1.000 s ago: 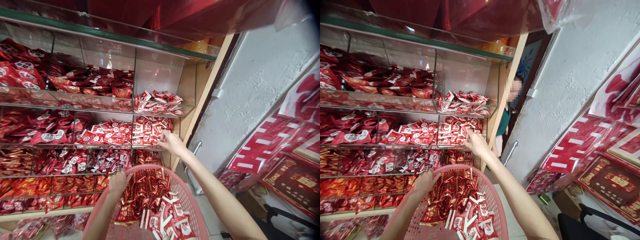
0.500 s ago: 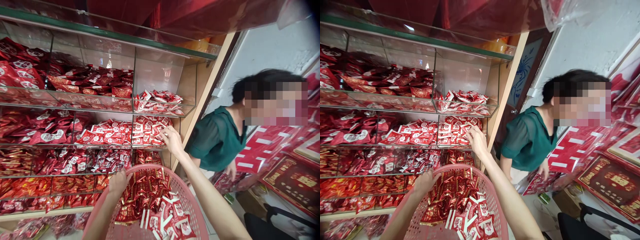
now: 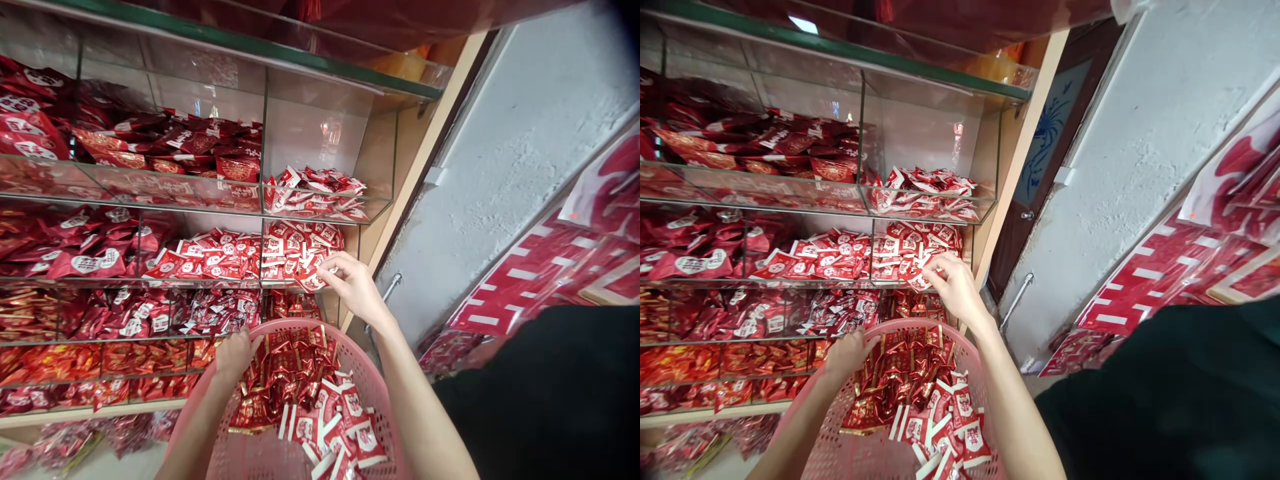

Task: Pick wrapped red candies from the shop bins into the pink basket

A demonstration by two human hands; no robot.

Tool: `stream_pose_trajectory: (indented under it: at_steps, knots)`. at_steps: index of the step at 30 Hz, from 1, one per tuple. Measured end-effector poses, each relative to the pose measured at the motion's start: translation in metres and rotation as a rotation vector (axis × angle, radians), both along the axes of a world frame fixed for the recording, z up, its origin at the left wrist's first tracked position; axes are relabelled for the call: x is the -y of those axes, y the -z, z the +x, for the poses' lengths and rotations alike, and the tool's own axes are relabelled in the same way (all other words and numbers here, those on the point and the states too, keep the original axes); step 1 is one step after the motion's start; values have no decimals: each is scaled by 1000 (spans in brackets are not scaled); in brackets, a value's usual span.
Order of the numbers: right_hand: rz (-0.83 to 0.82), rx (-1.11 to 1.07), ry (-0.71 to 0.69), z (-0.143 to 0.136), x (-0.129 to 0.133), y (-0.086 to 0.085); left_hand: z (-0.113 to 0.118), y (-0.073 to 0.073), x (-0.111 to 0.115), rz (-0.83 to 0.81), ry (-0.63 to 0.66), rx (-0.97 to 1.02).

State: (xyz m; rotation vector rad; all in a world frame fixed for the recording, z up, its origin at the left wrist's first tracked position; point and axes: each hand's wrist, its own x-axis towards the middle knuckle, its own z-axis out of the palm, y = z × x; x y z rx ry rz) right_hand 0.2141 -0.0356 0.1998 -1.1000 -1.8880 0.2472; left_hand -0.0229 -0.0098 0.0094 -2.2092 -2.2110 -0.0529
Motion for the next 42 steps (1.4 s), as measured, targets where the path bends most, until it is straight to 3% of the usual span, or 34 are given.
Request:
stream_pose_trajectory:
  at_steps: [7, 12, 18, 26, 32, 39, 42]
  knots:
    - [-382, 64, -180, 6, 22, 18, -1, -1, -1, 12, 19, -27]
    - [-636, 287, -332, 37, 27, 57, -3, 4, -4, 20, 22, -41]
    - [-813, 557, -343, 71, 27, 98, -2, 6, -3, 76, 45, -65]
    - [-1013, 738, -470, 54, 45, 126, -2, 2, 0, 71, 41, -42]
    - [-1022, 883, -540, 30, 62, 134, 0, -2, 1, 24, 21, -50]
    - [-941, 1073, -330, 17, 72, 150, 0, 0, 1, 37, 13, -60]
    - [-876, 1052, -300, 20, 70, 142, 0, 1, 0, 34, 7, -61]
